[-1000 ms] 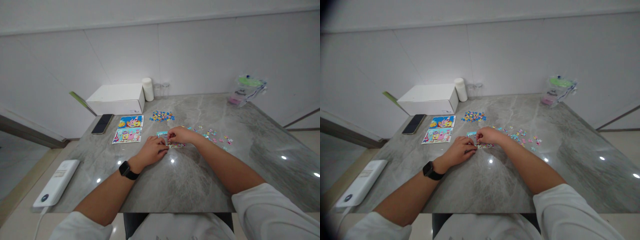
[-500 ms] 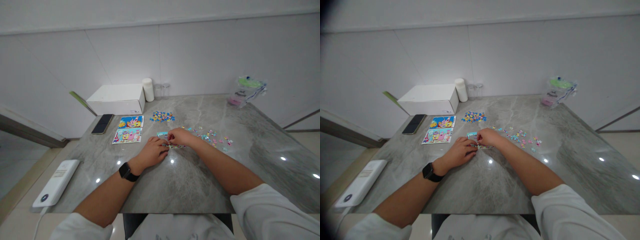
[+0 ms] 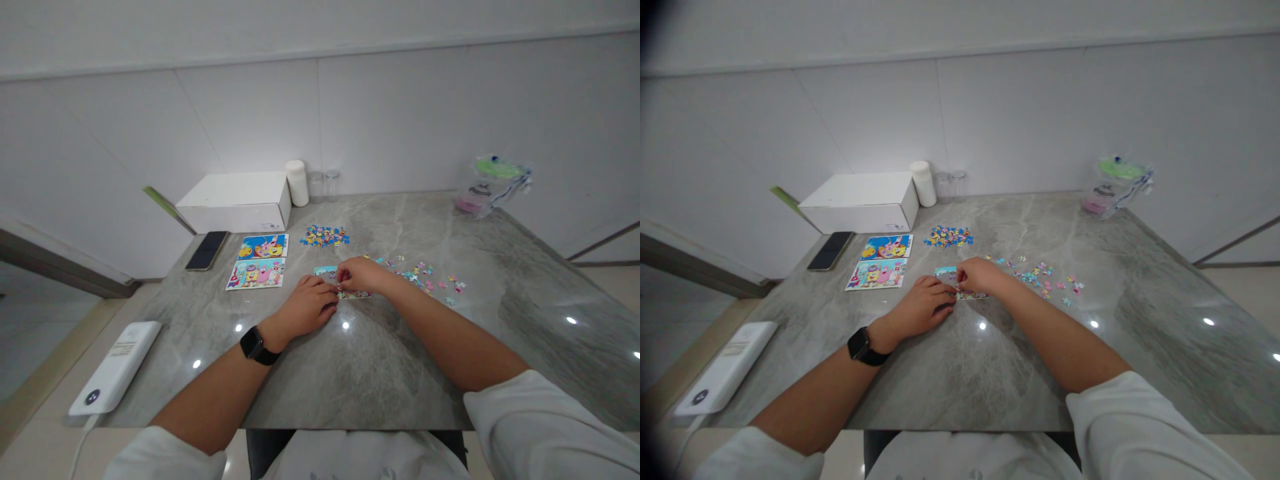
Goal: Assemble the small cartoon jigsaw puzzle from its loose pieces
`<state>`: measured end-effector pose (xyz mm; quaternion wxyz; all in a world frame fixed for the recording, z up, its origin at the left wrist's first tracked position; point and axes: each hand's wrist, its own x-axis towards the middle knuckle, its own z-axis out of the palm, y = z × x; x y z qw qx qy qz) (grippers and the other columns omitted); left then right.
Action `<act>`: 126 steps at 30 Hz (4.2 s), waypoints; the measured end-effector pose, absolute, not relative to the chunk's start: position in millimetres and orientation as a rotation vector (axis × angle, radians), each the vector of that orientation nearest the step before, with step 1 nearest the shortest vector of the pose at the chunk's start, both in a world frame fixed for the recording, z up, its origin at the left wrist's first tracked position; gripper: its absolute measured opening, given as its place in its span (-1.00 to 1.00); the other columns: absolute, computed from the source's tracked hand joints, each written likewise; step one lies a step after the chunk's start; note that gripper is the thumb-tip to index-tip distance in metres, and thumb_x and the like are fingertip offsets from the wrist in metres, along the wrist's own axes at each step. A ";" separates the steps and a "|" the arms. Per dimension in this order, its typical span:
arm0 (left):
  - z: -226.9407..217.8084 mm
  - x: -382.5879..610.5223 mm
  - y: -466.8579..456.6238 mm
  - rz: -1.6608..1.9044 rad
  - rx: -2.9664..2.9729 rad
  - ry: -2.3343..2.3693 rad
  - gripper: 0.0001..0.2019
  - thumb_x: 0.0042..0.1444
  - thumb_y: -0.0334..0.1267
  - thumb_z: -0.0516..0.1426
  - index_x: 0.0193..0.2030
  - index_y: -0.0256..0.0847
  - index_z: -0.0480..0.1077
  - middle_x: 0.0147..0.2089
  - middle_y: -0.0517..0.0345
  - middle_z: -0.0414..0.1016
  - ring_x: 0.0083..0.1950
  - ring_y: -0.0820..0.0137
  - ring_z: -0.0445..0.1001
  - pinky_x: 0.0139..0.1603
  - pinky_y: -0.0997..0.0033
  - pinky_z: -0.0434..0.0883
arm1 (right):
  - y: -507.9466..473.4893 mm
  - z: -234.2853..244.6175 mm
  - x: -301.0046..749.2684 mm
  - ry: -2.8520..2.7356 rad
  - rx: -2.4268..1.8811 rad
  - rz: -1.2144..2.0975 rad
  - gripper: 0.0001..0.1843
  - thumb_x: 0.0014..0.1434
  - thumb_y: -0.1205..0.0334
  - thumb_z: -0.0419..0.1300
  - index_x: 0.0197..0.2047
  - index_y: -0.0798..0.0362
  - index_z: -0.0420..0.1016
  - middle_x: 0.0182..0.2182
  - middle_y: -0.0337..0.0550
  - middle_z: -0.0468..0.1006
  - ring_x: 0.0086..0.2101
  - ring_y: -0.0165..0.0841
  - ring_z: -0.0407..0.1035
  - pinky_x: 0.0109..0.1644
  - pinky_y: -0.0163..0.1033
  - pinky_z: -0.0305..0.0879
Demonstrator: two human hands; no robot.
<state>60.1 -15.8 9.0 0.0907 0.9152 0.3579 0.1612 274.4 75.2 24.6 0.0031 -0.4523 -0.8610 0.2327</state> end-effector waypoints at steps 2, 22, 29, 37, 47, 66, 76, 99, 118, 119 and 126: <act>9.8 60.9 -16.4 0.456 2.747 1.069 -0.84 0.36 -0.23 0.22 0.01 -0.05 0.60 0.15 0.08 0.64 0.13 0.13 0.46 0.23 0.00 0.30 | 75.1 25.1 274.1 -2.723 -1.435 0.709 -0.80 0.17 0.23 0.39 -0.12 -0.01 0.74 -0.20 -0.17 0.76 -0.22 -0.29 0.59 -0.21 -0.31 0.31; 10.7 60.8 -17.0 0.394 2.777 1.070 -0.82 0.39 -0.21 0.20 0.06 -0.11 0.57 0.09 0.05 0.62 0.15 0.17 0.46 0.25 0.05 0.31 | 74.3 19.1 270.3 -2.711 -1.455 0.716 -0.82 0.16 0.26 0.39 -0.14 -0.01 0.72 -0.23 -0.20 0.75 -0.26 -0.33 0.57 -0.24 -0.32 0.26; 12.8 59.2 -14.5 0.441 2.742 1.039 -0.84 0.40 -0.26 0.18 0.04 -0.09 0.56 0.08 0.09 0.65 0.11 0.20 0.50 0.24 0.06 0.32 | 87.7 37.7 290.6 -2.567 -1.491 0.586 -0.86 0.28 0.24 0.32 -0.14 0.02 0.72 -0.17 -0.12 0.75 -0.20 -0.30 0.56 -0.16 -0.30 0.29; 13.7 61.0 -14.7 0.440 2.716 1.042 -0.81 0.38 -0.28 0.18 0.06 -0.09 0.58 0.14 0.08 0.64 0.15 0.18 0.52 0.26 0.03 0.34 | 104.8 78.7 342.1 -2.287 -1.585 0.474 -0.83 0.30 0.20 0.27 -0.16 0.04 0.70 -0.24 -0.15 0.72 -0.27 -0.33 0.52 -0.18 -0.30 0.27; 11.1 59.2 -12.2 0.538 2.740 1.014 -0.80 0.41 -0.28 0.14 0.05 -0.09 0.58 0.11 0.04 0.65 0.12 0.21 0.54 0.24 0.04 0.38 | 107.1 108.4 390.7 -2.102 -1.681 0.388 -0.78 0.29 0.11 0.25 -0.19 0.03 0.68 -0.27 -0.12 0.70 -0.30 -0.31 0.50 -0.19 -0.24 0.30; 2.7 50.5 -7.5 1.046 2.577 1.239 -0.79 0.37 -0.34 0.14 0.03 -0.10 0.58 -0.04 0.03 0.65 0.01 0.23 0.60 0.10 0.14 0.53 | 146.7 51.0 426.2 -2.366 -2.210 0.372 -0.73 0.14 0.32 0.41 -0.06 0.01 0.76 -0.02 0.00 0.74 -0.08 -0.20 0.60 -0.11 -0.28 0.37; -1.6 48.7 -6.7 1.027 2.529 1.248 -0.77 0.38 -0.34 0.13 0.06 -0.10 0.56 -0.01 0.03 0.64 0.03 0.25 0.59 0.12 0.16 0.52 | 144.4 33.8 408.5 -2.486 -2.196 0.426 -0.73 -0.01 0.40 0.40 -0.20 0.00 0.78 -0.17 -0.03 0.77 -0.17 -0.24 0.61 -0.15 -0.32 0.38; 0.6 49.4 -5.9 1.070 2.473 1.274 -0.85 0.37 -0.31 0.18 -0.02 -0.12 0.58 -0.09 0.04 0.63 -0.05 0.26 0.58 0.04 0.18 0.51 | 92.2 56.6 306.0 -1.962 -1.213 1.389 -0.84 0.07 0.19 0.36 -0.27 0.06 0.59 -0.43 -0.27 0.60 -0.38 -0.41 0.44 -0.25 -0.32 0.34; -0.7 52.9 -6.5 0.663 2.628 1.211 -0.82 0.36 -0.22 0.25 0.04 -0.02 0.64 -0.08 0.07 0.62 -0.03 0.25 0.55 0.01 0.17 0.39 | 88.9 37.4 290.4 -2.173 -1.261 1.246 -0.82 0.11 0.39 0.31 -0.19 0.10 0.68 -0.33 -0.18 0.69 -0.32 -0.37 0.52 -0.18 -0.31 0.41; -0.4 53.3 -6.8 0.638 2.633 1.206 -0.81 0.35 -0.22 0.25 0.05 0.00 0.64 -0.06 0.07 0.61 -0.03 0.25 0.55 0.02 0.17 0.38 | 89.9 34.7 289.8 -2.197 -1.283 1.209 -0.80 0.12 0.39 0.31 -0.17 0.10 0.69 -0.32 -0.17 0.70 -0.31 -0.37 0.53 -0.17 -0.31 0.42; 0.5 55.3 -9.2 0.511 2.670 1.197 -0.74 0.34 -0.17 0.25 0.14 0.04 0.62 0.05 0.03 0.55 0.07 0.18 0.48 0.13 0.08 0.35 | 89.6 18.6 280.7 -2.351 -1.434 0.981 -0.77 0.21 0.40 0.32 -0.09 0.02 0.74 -0.26 -0.19 0.75 -0.26 -0.35 0.58 -0.12 -0.33 0.43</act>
